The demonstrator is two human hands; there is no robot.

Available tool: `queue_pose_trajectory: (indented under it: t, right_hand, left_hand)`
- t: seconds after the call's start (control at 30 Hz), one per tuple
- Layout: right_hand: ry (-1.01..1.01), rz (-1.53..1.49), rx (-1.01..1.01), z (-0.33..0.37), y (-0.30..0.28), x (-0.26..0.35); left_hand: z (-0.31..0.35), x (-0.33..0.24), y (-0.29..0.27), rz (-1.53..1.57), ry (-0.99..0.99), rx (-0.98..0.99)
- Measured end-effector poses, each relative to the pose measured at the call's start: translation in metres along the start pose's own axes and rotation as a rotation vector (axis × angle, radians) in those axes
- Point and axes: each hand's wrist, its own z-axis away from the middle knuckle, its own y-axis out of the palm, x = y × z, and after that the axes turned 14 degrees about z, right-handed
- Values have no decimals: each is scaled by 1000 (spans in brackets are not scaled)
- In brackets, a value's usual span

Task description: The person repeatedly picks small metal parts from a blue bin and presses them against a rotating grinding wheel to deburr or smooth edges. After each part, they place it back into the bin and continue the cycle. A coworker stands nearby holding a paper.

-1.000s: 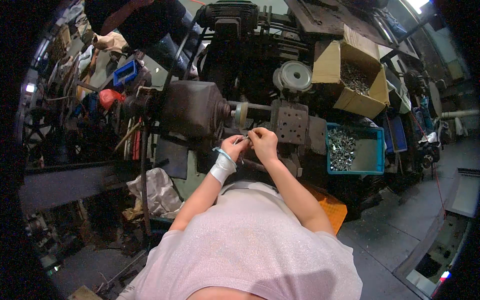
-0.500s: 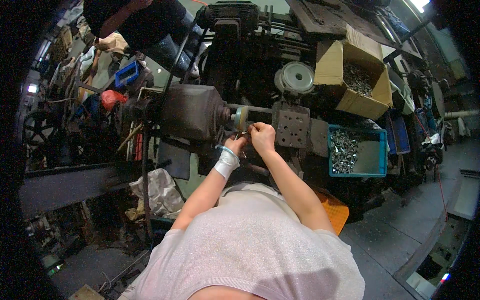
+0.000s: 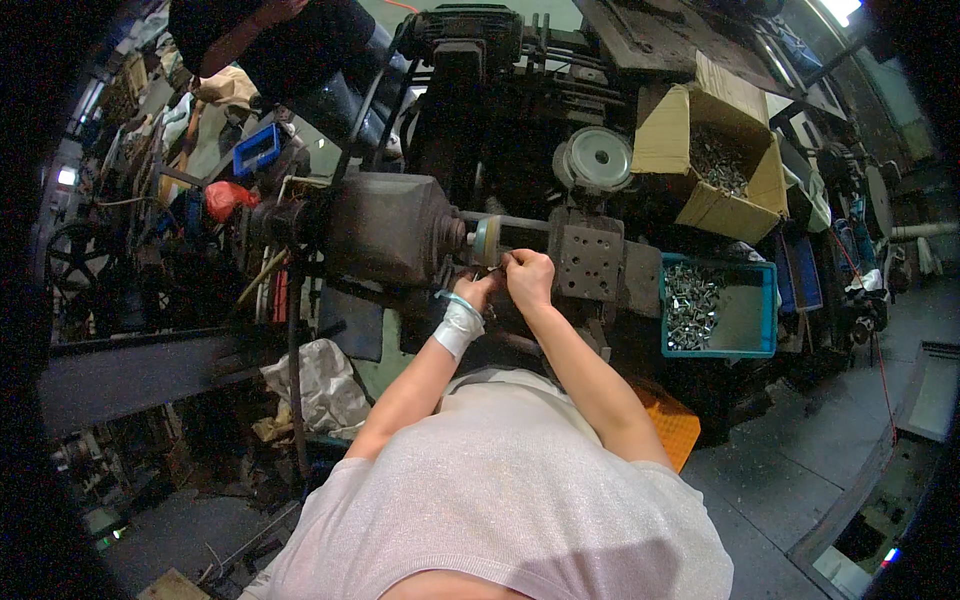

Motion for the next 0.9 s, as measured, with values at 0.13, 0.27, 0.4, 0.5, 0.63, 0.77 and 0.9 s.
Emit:
queue_pose_trajectory:
  t: [0.13,0.27,0.4,0.5,0.63,0.77,0.9]
  right_hand:
    - [-11,-12,6,1,0,-2]
    - [59,-174,110,6,-6,-2]
    - [101,-358,165,21,-23,5]
    - [70,-439,213,24,-28,2]
    - [-67,-446,274,26,-31,2]
    - [-12,-365,208,25,-26,-4]
    - [131,-335,193,26,-24,7]
  left_hand:
    - [4,-4,1,-36,4,-8]
    - [11,-3,-2,-51,35,29]
    - [23,-4,-14,110,-102,79]
    - [25,-18,-17,297,-484,215]
    - [22,-16,-21,384,-586,315]
    - [23,-12,-16,272,-396,199]
    - [17,-5,-15,93,-167,160]
